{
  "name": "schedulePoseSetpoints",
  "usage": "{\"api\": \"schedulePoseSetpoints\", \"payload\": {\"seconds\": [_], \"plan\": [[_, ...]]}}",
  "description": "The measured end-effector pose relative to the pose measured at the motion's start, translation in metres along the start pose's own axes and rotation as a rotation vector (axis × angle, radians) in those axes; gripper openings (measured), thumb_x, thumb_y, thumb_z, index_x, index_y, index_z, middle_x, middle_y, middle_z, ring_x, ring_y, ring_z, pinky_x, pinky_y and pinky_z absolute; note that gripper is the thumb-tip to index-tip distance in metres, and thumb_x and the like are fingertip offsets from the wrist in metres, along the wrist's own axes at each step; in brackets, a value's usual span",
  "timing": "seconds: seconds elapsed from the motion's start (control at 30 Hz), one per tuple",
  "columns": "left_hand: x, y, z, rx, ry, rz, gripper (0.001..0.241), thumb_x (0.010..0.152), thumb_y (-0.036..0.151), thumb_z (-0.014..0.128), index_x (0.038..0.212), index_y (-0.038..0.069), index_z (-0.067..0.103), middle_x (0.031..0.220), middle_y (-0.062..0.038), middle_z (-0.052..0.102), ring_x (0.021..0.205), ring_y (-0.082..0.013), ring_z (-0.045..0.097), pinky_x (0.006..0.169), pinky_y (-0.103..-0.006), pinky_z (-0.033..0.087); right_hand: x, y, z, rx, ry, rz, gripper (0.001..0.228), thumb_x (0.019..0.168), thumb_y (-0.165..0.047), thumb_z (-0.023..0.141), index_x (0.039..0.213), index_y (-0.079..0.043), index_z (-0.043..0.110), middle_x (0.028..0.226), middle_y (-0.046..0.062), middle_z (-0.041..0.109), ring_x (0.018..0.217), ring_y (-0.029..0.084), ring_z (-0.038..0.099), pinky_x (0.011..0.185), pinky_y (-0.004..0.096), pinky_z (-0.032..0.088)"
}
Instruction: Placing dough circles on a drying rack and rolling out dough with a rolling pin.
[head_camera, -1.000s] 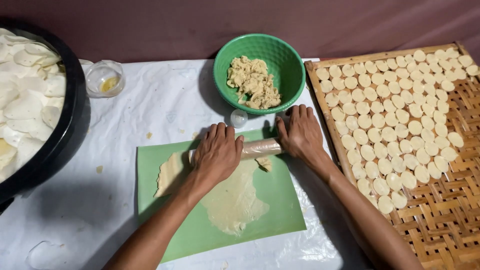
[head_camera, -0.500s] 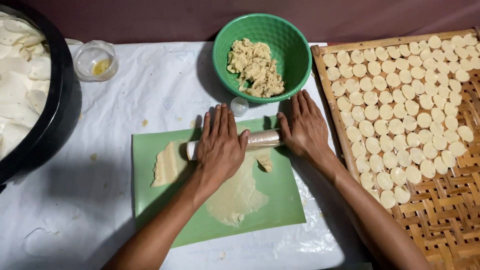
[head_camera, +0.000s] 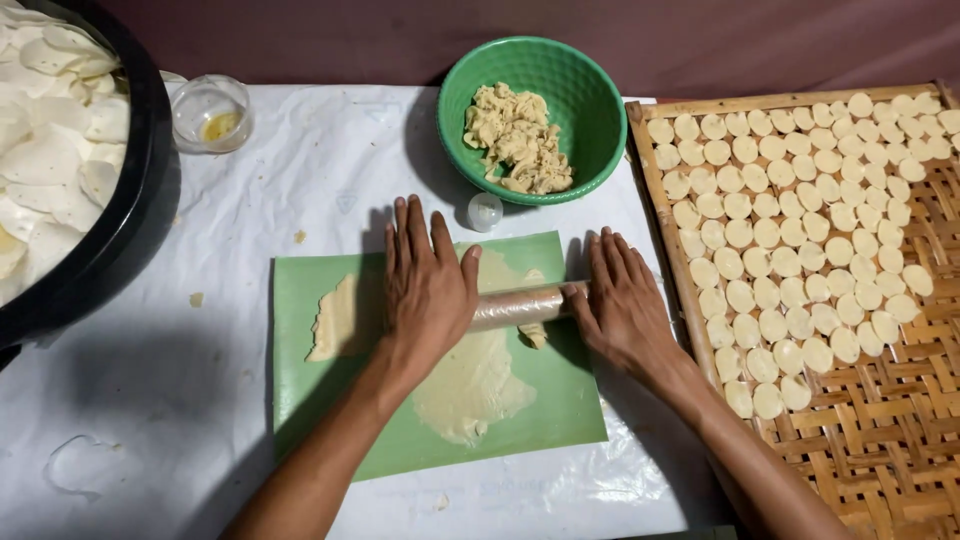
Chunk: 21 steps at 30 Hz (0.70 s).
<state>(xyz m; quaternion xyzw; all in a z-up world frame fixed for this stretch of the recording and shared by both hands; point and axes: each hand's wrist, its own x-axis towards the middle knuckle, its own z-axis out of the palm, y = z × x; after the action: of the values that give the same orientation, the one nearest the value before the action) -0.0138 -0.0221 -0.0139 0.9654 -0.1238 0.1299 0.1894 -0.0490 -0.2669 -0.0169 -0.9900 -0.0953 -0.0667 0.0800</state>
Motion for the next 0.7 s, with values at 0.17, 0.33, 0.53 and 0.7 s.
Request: {"api": "schedulePoseSetpoints", "payload": {"seconds": [0.17, 0.33, 0.53, 0.7], "plan": [[0.011, -0.011, 0.015, 0.088, 0.026, -0.029, 0.071, 0.102, 0.041, 0.053, 0.142, -0.018, 0.045, 0.157, -0.042, 0.027, 0.153, -0.0529, 0.016, 0.122, -0.0649, 0.015, 0.044, -0.007, -0.001, 0.075, -0.116, 0.193, 0.088, 0.104, -0.066, 0.029, 0.157, 0.004, 0.035, 0.158, 0.031, 0.036, 0.153, 0.042, 0.028, 0.124, 0.05, 0.024], [-0.003, -0.003, 0.012, 0.083, -0.041, -0.041, 0.076, 0.102, 0.045, 0.045, 0.151, -0.013, 0.038, 0.163, -0.037, 0.022, 0.155, -0.0483, 0.014, 0.122, -0.0675, 0.008, 0.034, -0.014, 0.005, 0.061, -0.008, 0.106, 0.092, 0.102, -0.069, 0.034, 0.159, 0.003, 0.032, 0.158, 0.029, 0.039, 0.152, 0.042, 0.029, 0.124, 0.05, 0.022], [-0.079, 0.02, 0.013, 0.169, 0.096, 0.066, 0.071, 0.099, 0.038, 0.045, 0.153, -0.008, 0.042, 0.155, -0.031, 0.044, 0.15, -0.0414, 0.036, 0.121, -0.0668, 0.015, -0.041, -0.013, 0.022, -0.017, 0.266, -0.09, 0.087, 0.098, -0.059, 0.051, 0.153, 0.008, 0.042, 0.153, 0.028, 0.049, 0.146, 0.041, 0.042, 0.123, 0.049, 0.028], [-0.066, 0.013, 0.012, 0.095, 0.034, 0.058, 0.067, 0.104, 0.039, 0.041, 0.152, -0.008, 0.042, 0.16, -0.032, 0.037, 0.153, -0.0433, 0.03, 0.119, -0.0696, 0.013, -0.033, 0.0, 0.033, -0.06, 0.269, -0.127, 0.086, 0.099, -0.056, 0.049, 0.154, 0.009, 0.041, 0.152, 0.028, 0.051, 0.146, 0.041, 0.043, 0.122, 0.048, 0.03]]}}
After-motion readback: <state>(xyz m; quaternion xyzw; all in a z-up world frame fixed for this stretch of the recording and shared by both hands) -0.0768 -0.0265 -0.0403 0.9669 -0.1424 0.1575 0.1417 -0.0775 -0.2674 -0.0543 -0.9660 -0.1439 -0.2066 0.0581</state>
